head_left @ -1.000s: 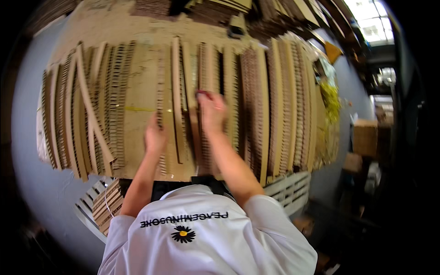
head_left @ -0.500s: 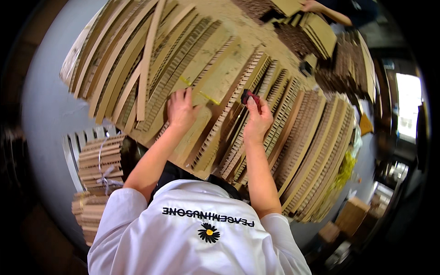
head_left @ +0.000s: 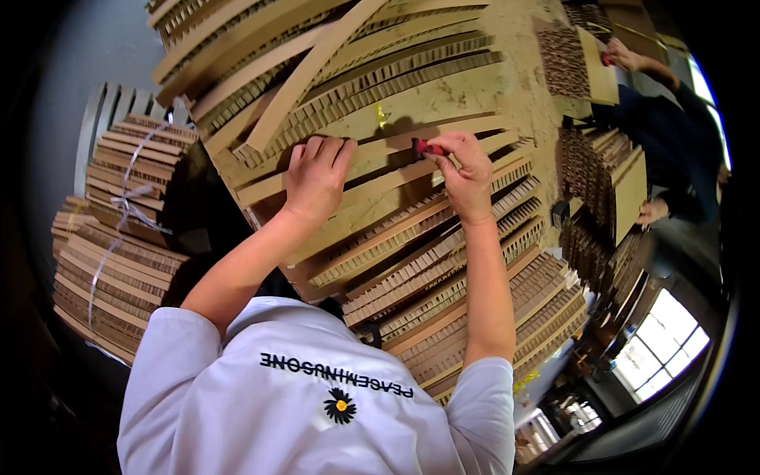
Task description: The person uses a red utility knife to cut long strips from stacked corrugated cardboard sheets on a workbench. They repeatedly position the knife, slice along the material, and separate the cut pieces, which accumulate on the table.
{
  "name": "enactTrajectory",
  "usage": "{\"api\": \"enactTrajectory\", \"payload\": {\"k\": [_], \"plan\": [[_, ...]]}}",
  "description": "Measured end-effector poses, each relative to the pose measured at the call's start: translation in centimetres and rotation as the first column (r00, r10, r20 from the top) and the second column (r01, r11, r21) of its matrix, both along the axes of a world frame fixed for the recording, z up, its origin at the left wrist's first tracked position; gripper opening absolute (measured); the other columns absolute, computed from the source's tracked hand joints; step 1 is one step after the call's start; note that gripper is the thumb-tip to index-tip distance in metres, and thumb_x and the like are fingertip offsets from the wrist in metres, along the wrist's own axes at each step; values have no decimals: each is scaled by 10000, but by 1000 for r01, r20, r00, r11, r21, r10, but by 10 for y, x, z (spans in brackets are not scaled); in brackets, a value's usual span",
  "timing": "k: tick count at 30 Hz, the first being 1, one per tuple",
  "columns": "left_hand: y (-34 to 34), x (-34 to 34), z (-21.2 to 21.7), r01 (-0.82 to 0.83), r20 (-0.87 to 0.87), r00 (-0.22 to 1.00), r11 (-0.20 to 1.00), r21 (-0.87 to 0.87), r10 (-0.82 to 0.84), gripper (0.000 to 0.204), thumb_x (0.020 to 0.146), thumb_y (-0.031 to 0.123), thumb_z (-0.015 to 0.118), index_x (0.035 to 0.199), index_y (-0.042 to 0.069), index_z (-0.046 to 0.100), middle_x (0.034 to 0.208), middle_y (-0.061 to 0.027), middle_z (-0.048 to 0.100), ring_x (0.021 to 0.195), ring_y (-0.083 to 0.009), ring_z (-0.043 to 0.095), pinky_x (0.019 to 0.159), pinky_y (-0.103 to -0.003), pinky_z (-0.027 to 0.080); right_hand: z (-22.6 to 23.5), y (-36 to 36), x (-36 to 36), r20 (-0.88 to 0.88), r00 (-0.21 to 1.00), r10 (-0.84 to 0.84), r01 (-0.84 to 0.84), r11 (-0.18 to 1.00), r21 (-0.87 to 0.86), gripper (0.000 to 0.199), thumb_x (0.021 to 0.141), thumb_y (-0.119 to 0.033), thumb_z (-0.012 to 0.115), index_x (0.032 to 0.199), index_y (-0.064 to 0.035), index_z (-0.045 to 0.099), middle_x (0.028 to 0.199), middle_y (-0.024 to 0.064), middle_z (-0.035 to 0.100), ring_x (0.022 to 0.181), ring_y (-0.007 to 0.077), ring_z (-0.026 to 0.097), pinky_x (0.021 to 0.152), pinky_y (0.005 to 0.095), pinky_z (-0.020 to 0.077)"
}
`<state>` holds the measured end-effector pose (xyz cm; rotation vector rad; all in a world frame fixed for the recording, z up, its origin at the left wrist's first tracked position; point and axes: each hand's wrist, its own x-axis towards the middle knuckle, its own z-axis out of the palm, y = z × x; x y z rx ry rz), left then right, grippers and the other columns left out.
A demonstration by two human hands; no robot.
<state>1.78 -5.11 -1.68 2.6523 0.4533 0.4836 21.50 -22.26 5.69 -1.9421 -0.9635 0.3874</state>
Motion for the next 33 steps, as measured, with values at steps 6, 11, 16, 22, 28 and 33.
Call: {"api": "enactTrajectory", "payload": {"k": [6, 11, 16, 22, 28, 33], "plan": [[-3, 0, -1, -36, 24, 999, 996, -82, 38, 405, 804, 89, 689, 1206, 115, 726, 1113, -2, 663, 1056, -217, 617, 877, -388, 482, -17, 9, 22, 96, 979, 180, -171, 981, -92, 275, 792, 121, 789, 1022, -27, 761, 977, 97, 710, 884, 267, 692, 779, 340, 563], [1, 0, -1, -30, 50, 998, 994, -105, 36, 435, 779, 50, 744, 1211, 95, 734, 1090, -9, 686, 1015, -241, 638, 819, -391, 487, -16, 14, 32, 214, 929, 302, -278, 951, -132, 289, 769, 87, 820, 1016, -51, 764, 969, 76, 721, 862, 268, 683, 745, 361, 558], [2, 2, 0, -35, 49, 998, 993, -112, 41, 446, 768, 41, 752, 1211, 87, 732, 1081, -11, 686, 1003, -243, 640, 810, -389, 480, -15, 18, 37, 285, 891, 353, -323, 935, -147, 292, 773, 55, 836, 1029, -64, 761, 978, 79, 719, 850, 286, 679, 742, 372, 560], [1, 3, 0, -23, 42, 999, 993, -113, 28, 466, 757, 42, 764, 1220, 89, 728, 1090, -16, 686, 1014, -244, 639, 815, -392, 478, -18, 16, 36, 294, 898, 329, -294, 943, -157, 269, 782, 9, 853, 1018, -86, 766, 985, 69, 722, 857, 276, 688, 736, 377, 554], [3, 2, 10, -16, -15, 1000, 985, -172, 14, 525, 763, 86, 830, 1273, 85, 701, 1144, -41, 692, 1053, -263, 651, 859, -411, 501, -15, 21, 36, 451, 812, 370, -284, 926, -248, 247, 793, -42, 862, 1007, -127, 773, 988, 27, 733, 859, 247, 684, 711, 365, 484], [2, -4, 18, -30, -59, 998, 970, -241, 16, 549, 776, 101, 847, 1295, 86, 668, 1223, -64, 700, 1123, -284, 670, 944, -425, 530, -22, 19, 35, 486, 800, 351, -272, 935, -228, 183, 824, -161, 863, 969, -168, 752, 968, -35, 723, 832, 209, 663, 681, 359, 420]]}}
